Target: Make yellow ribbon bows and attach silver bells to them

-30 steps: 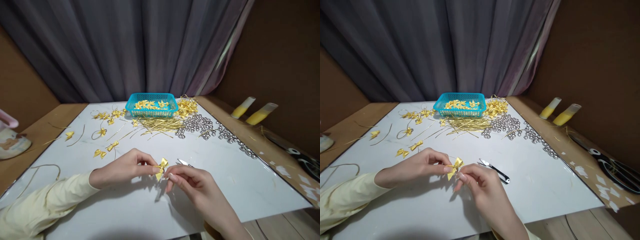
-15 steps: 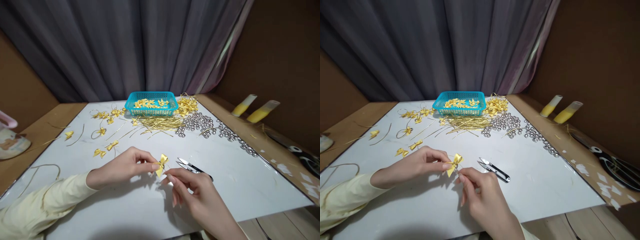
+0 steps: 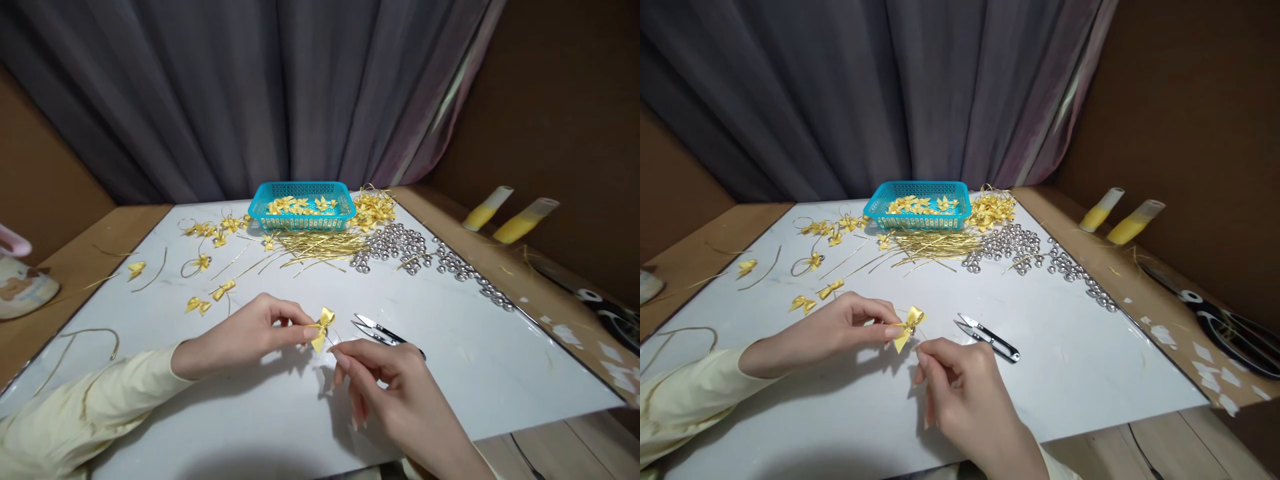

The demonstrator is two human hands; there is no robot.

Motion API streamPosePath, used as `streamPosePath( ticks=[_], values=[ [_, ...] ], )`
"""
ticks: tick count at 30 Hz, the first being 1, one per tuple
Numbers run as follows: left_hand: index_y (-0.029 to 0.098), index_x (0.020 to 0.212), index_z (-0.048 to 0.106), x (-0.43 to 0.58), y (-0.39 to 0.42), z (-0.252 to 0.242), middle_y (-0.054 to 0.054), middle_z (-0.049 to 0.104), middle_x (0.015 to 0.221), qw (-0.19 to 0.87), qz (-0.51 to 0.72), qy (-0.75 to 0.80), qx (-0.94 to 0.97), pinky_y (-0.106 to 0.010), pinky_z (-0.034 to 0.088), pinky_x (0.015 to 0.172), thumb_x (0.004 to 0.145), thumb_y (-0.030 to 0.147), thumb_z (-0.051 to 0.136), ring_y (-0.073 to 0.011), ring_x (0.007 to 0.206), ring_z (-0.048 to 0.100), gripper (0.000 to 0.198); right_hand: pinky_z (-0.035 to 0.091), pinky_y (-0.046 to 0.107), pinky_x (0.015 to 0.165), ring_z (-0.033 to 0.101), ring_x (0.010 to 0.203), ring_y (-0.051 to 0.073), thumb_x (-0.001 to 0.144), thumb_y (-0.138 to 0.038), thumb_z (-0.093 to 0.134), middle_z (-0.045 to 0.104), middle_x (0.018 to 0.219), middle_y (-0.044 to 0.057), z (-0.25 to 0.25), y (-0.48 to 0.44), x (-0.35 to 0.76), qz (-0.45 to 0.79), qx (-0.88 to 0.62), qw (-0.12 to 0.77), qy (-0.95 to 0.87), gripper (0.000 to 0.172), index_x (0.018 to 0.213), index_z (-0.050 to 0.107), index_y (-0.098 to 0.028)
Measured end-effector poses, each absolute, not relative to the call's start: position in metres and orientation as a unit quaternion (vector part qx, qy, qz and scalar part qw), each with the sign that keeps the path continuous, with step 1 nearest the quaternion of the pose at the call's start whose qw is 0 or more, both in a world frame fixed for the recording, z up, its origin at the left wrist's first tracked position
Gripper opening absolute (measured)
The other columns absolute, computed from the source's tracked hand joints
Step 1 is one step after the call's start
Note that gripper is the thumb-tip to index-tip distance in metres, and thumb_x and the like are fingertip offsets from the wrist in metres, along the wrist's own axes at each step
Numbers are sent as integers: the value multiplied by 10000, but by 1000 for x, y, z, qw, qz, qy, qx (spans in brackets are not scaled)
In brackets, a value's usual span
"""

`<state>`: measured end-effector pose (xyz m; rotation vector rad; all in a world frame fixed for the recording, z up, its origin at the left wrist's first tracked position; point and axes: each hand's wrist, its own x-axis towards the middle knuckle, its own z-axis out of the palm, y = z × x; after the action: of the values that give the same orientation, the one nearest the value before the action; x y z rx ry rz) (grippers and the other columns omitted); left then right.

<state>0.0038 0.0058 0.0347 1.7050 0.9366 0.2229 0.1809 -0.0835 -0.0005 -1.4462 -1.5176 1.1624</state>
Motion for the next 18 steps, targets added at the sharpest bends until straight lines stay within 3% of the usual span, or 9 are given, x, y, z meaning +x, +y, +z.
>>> streamPosePath(
  ticks=[18],
  values=[
    [150, 775, 693, 4, 4, 31, -23, 647, 779, 524, 106, 390, 750, -246, 404, 701, 818, 335, 564, -151, 729, 534, 230, 381, 193, 408, 478, 346, 103, 863, -291, 452, 486, 378, -36, 0, -84, 182, 440, -562, 364, -598, 288, 652, 616, -185]
  ],
)
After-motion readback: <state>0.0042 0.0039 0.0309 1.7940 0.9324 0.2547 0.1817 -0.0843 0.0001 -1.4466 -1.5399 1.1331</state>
